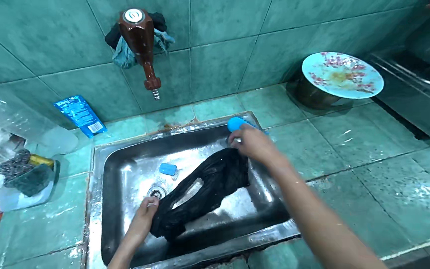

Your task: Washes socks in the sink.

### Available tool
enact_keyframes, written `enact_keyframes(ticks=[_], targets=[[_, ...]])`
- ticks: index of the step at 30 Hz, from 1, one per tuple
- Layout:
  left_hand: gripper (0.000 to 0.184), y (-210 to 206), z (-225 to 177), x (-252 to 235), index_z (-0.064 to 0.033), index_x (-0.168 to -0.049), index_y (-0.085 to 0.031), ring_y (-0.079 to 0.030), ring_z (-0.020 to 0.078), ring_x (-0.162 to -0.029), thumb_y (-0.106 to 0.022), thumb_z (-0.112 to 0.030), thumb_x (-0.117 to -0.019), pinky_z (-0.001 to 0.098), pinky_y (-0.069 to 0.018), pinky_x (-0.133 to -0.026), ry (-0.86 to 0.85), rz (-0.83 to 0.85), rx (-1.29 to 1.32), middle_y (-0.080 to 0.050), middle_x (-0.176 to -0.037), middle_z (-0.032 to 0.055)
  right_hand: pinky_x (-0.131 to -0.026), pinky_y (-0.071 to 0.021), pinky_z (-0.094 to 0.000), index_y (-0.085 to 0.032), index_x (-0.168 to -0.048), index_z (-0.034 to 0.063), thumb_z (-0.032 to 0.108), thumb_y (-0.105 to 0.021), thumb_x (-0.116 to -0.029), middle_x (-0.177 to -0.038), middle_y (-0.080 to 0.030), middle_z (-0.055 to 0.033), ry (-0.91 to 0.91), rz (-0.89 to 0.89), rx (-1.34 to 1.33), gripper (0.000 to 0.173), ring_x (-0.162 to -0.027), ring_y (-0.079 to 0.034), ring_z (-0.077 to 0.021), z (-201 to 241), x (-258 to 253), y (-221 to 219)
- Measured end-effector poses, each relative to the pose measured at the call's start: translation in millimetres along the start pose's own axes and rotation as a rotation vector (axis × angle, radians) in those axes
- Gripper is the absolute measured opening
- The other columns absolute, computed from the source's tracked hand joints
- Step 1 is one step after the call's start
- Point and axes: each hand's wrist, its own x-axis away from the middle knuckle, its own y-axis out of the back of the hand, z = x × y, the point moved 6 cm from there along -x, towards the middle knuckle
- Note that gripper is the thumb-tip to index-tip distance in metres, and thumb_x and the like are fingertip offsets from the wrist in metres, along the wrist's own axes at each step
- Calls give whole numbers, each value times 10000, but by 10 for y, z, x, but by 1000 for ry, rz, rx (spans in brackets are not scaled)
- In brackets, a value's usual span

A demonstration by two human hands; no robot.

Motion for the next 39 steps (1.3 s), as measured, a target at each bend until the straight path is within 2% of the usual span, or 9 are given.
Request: enact_keyframes(ticks=[4,7,10,14,21,29,32,35,39], targets=[[809,-361,351,-29,-51,-1524,-391,-595,382,-1269,-602,-596,-964,565,-486,-1062,102,163,-638,-600,-1363,227,-801,-585,-624,-677,-1274,162,101,-732,-881,-1300,-604,-229,62,262,-74,402,-1048,-668,-427,1175,516,-1245],[693,-482,303,57,-51,-1534,-388,-621,456,-1211,-514,-518,-1038,611,-509,-981,174,295,-1096,-630,-1309,265,-898,-521,-681,-528,-1410,160,40,-669,-908,-1409,-503,-291,154,710,-267,535,-1143,-617,-494,1694,1083,-2049],[507,-377,321,127,-109,-1447,-476,-670,462,-1112,-389,-463,-1095,639,-526,-908,227,406,-1214,-686,-1191,244,-933,-517,-677,-504,-1496,188,144,-659,-978,-1445,-531,-258,-63,615,-195,543,-1177,-623,-477,846,802,-1885],[534,-354,350,118,-121,-1433,-499,-673,437,-1122,-346,-505,-1096,621,-529,-919,211,404,-1213,-692,-1195,225,-895,-525,-675,-573,-1320,117,102,-757,-883,-1243,-618,-276,-259,376,-162,475,-1120,-630,-479,-340,340,-1278],[581,-383,349,104,-108,-1416,-539,-671,433,-1128,-325,-537,-1087,622,-522,-926,229,369,-1212,-694,-1205,221,-884,-550,-643,-526,-1448,190,44,-648,-937,-1413,-517,-276,128,563,-346,546,-1083,-658,-464,1773,890,-2110],[620,-240,464,162,-135,-1420,-551,-649,426,-1183,-299,-586,-1077,632,-502,-965,281,398,-1215,-682,-1252,219,-853,-551,-662,-513,-1404,167,155,-706,-937,-1366,-543,-292,-331,261,-105,505,-1078,-653,-492,-66,20,-1308],[630,-307,432,99,-116,-1409,-556,-651,430,-1179,-306,-588,-1075,627,-508,-961,262,381,-1200,-684,-1242,223,-799,-568,-657,-542,-1428,175,154,-735,-908,-1331,-560,-303,-174,244,-184,555,-1014,-667,-488,815,399,-1475],[615,-310,436,110,-111,-1395,-568,-662,429,-1157,-324,-576,-1076,625,-517,-940,270,375,-1203,-694,-1219,219,-868,-549,-656,-472,-1499,197,58,-659,-933,-1413,-504,-300,165,570,-272,612,-1102,-640,-492,1849,847,-2126],[632,-229,510,157,-153,-1445,-532,-658,440,-1164,-283,-600,-1073,645,-512,-943,303,404,-1221,-690,-1237,218,-845,-544,-680,-410,-1564,261,140,-708,-925,-1454,-477,-315,-12,512,-210,715,-1067,-652,-505,1171,316,-2042]])
